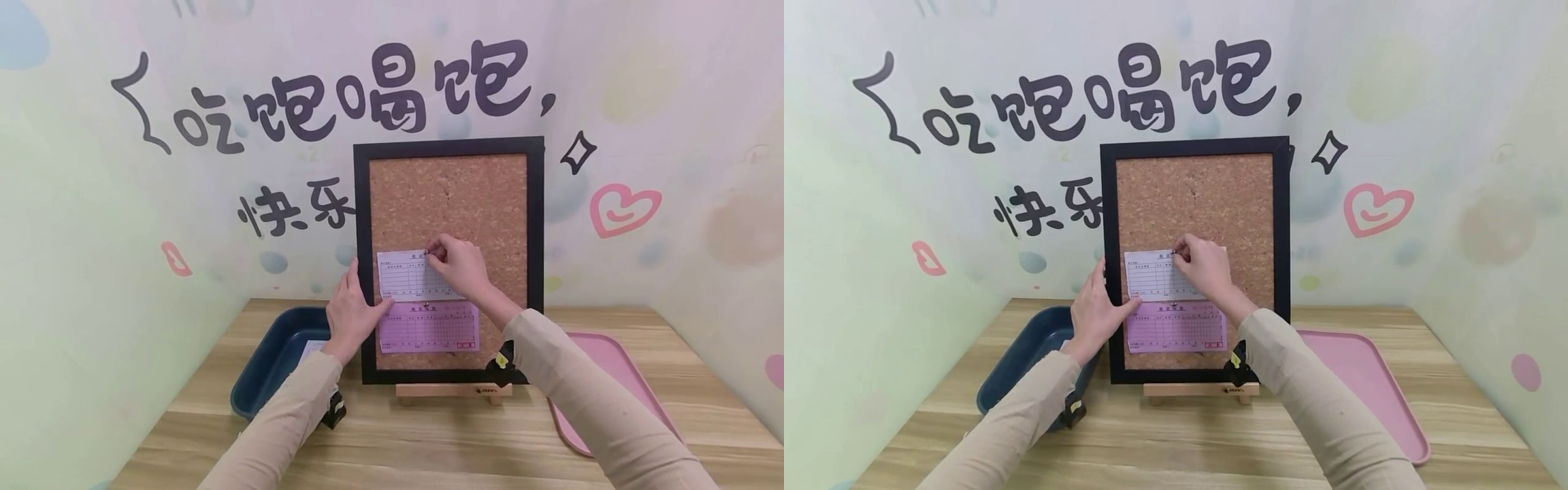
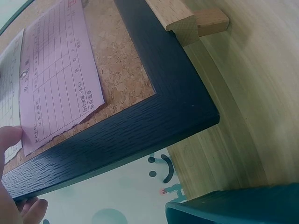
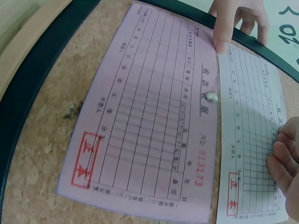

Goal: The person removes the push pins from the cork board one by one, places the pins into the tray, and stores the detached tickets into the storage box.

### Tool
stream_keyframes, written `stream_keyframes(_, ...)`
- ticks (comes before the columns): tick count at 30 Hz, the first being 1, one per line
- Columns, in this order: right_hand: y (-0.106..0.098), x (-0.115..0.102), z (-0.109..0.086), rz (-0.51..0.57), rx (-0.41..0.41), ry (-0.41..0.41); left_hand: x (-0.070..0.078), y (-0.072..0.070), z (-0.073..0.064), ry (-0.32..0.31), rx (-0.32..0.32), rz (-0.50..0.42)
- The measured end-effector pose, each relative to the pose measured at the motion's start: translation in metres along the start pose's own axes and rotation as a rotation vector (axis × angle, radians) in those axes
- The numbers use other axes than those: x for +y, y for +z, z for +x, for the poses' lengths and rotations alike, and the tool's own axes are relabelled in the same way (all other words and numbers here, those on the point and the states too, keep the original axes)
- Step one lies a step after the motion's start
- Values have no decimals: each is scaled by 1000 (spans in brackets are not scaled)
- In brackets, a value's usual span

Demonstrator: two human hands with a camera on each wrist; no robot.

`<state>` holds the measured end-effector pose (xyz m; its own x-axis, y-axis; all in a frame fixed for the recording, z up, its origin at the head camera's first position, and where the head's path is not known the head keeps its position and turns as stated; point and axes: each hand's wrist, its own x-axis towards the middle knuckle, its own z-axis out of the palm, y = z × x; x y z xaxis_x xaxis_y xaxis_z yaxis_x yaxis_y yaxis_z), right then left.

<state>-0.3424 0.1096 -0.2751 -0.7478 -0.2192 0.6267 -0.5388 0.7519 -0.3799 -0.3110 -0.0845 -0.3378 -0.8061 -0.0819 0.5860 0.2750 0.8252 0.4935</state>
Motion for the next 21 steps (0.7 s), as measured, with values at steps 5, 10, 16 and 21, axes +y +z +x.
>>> stream_keyframes(5, -2, -3, 2, -18, -35, 21, 0, 0, 0, 1, 1, -3)
stream_keyframes(10, -6, -4, 6, -71, -76, 17, 0, 0, 0, -5, -8, 11)
stream_keyframes(16, -9, -2, 9, -87, -105, -3, 0, 0, 1, -17, -20, 16)
stream_keyframes(21, -10, -2, 9, -60, -128, -33, 1, 0, 1, -30, -18, 16)
